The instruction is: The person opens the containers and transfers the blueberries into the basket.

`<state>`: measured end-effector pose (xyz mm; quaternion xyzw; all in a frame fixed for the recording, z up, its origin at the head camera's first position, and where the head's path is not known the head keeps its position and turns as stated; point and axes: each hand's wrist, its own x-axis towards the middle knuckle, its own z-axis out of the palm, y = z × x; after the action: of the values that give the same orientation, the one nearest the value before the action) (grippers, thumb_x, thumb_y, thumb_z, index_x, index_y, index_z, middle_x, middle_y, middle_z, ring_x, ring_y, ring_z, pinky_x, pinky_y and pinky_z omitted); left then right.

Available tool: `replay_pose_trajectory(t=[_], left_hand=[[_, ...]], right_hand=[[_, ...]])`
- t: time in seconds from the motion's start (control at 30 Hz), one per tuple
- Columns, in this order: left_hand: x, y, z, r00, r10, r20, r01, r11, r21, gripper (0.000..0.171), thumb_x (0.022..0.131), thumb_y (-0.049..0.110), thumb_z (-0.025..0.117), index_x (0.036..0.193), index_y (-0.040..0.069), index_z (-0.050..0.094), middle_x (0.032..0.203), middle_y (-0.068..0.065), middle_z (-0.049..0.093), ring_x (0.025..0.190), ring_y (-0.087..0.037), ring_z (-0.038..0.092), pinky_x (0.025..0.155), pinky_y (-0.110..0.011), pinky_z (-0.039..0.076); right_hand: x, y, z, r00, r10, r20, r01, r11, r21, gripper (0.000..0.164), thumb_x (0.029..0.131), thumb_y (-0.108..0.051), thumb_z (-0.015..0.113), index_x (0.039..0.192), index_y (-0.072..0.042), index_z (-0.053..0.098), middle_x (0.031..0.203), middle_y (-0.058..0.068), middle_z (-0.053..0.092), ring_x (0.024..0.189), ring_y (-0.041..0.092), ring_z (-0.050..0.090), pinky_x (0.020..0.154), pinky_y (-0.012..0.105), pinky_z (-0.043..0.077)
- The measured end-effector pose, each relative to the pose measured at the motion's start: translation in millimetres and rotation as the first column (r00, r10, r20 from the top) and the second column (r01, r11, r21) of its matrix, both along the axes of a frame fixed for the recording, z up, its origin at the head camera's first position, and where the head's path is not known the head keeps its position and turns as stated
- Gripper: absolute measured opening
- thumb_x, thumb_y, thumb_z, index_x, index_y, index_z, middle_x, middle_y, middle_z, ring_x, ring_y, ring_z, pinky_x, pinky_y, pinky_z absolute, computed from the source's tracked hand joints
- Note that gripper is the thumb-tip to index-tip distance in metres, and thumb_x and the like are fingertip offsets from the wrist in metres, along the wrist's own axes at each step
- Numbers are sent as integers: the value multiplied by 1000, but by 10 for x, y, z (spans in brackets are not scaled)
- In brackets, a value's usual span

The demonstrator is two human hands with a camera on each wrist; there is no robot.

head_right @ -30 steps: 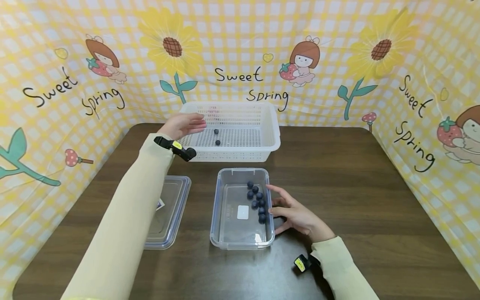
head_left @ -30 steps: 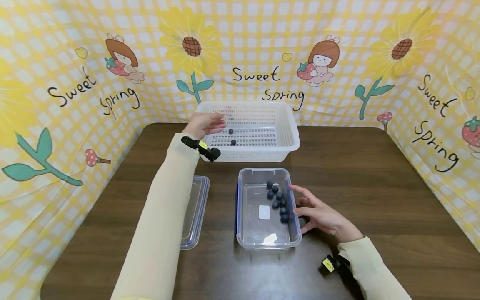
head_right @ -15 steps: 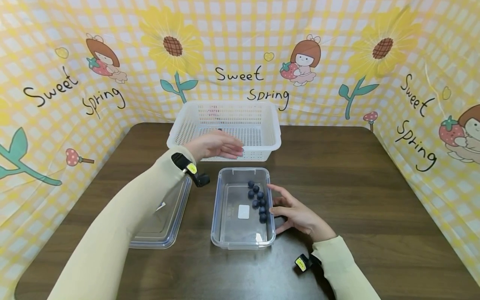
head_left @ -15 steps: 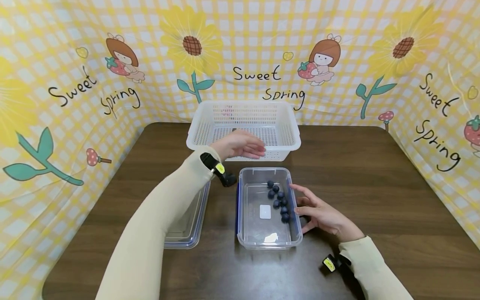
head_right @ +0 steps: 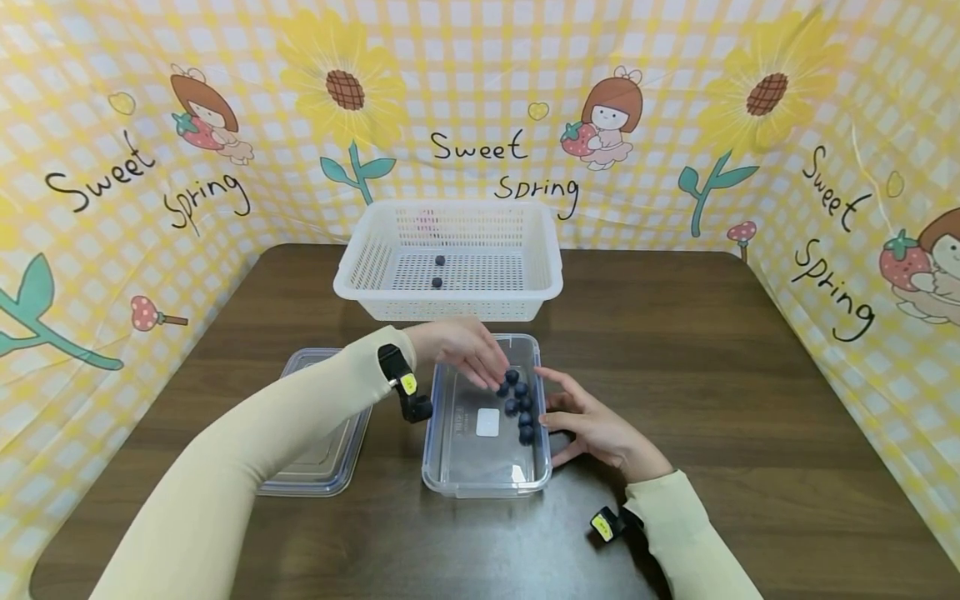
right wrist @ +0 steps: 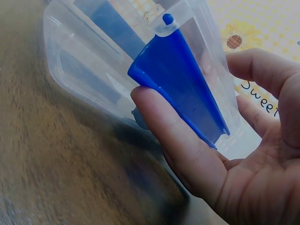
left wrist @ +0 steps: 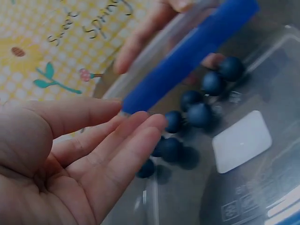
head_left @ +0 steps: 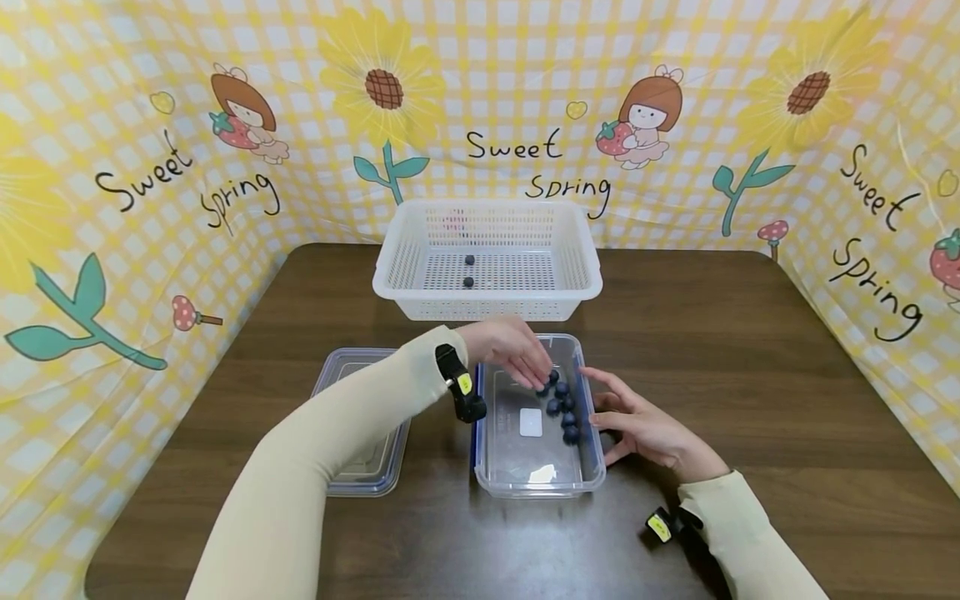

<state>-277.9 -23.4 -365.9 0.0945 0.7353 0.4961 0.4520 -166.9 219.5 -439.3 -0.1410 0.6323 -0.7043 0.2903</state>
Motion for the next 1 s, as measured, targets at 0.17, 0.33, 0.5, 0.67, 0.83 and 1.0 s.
replay_pose_trajectory(t=[0.17, 0.33, 0.5, 0.67, 0.83, 1.0], left_hand=[[71, 71, -94, 997, -77, -28, 77, 997, -28, 20, 91, -6, 66, 109, -16, 67, 87, -22, 72, 73, -24, 72, 66, -31, 63], [111, 137, -183, 990, -137, -31, 133, 987, -91, 8, 89, -4, 68, 95, -9, 71, 84, -20, 72, 70, -23, 71, 63, -30, 63], [159, 176, -245, 985, -171, -29, 165, 977, -135, 3, 88, -3, 71, 87, -6, 71, 81, -20, 72, 63, -21, 70, 56, -26, 61], [194, 218, -306, 985, -163, -53, 153, 977, -147, 7, 87, 1, 74, 83, -4, 71, 79, -19, 72, 61, -20, 70, 53, -24, 60], [228, 272, -348, 991, -119, -64, 109, 982, -152, 7, 87, -3, 73, 80, -5, 70, 73, -18, 71, 57, -19, 68, 52, -24, 59], [244, 286, -350, 992, -107, -69, 95, 983, -155, 7, 86, -5, 72, 79, -5, 70, 70, -17, 70, 55, -19, 67, 50, -23, 59]], right_hand=[[1, -1, 0, 1000, -1, 4, 1, 1000, -1, 67, 100, -4, 55, 154, -32, 27, 138, 35, 27, 112, 31, 58, 70, 54, 62], [3, -2, 2, 1000, 8, 11, -8, 1000, -10, 67, 101, -5, 55, 154, -33, 26, 140, 36, 25, 112, 32, 57, 70, 51, 62], [7, -7, -2, 1000, 15, 12, -15, 1000, -15, 67, 101, -6, 56, 155, -32, 26, 140, 36, 25, 113, 31, 57, 69, 50, 62], [11, -3, -1, 1000, 19, 4, -19, 1000, -23, 67, 101, -6, 56, 154, -34, 27, 138, 36, 26, 111, 32, 59, 68, 49, 63], [10, 5, 1, 1000, 24, -3, -24, 999, -28, 66, 101, -6, 55, 153, -35, 28, 137, 36, 26, 111, 31, 59, 68, 48, 63], [8, 7, 0, 1000, 24, 1, -24, 999, -30, 66, 101, -5, 55, 153, -35, 28, 137, 37, 25, 111, 31, 59, 69, 48, 63]])
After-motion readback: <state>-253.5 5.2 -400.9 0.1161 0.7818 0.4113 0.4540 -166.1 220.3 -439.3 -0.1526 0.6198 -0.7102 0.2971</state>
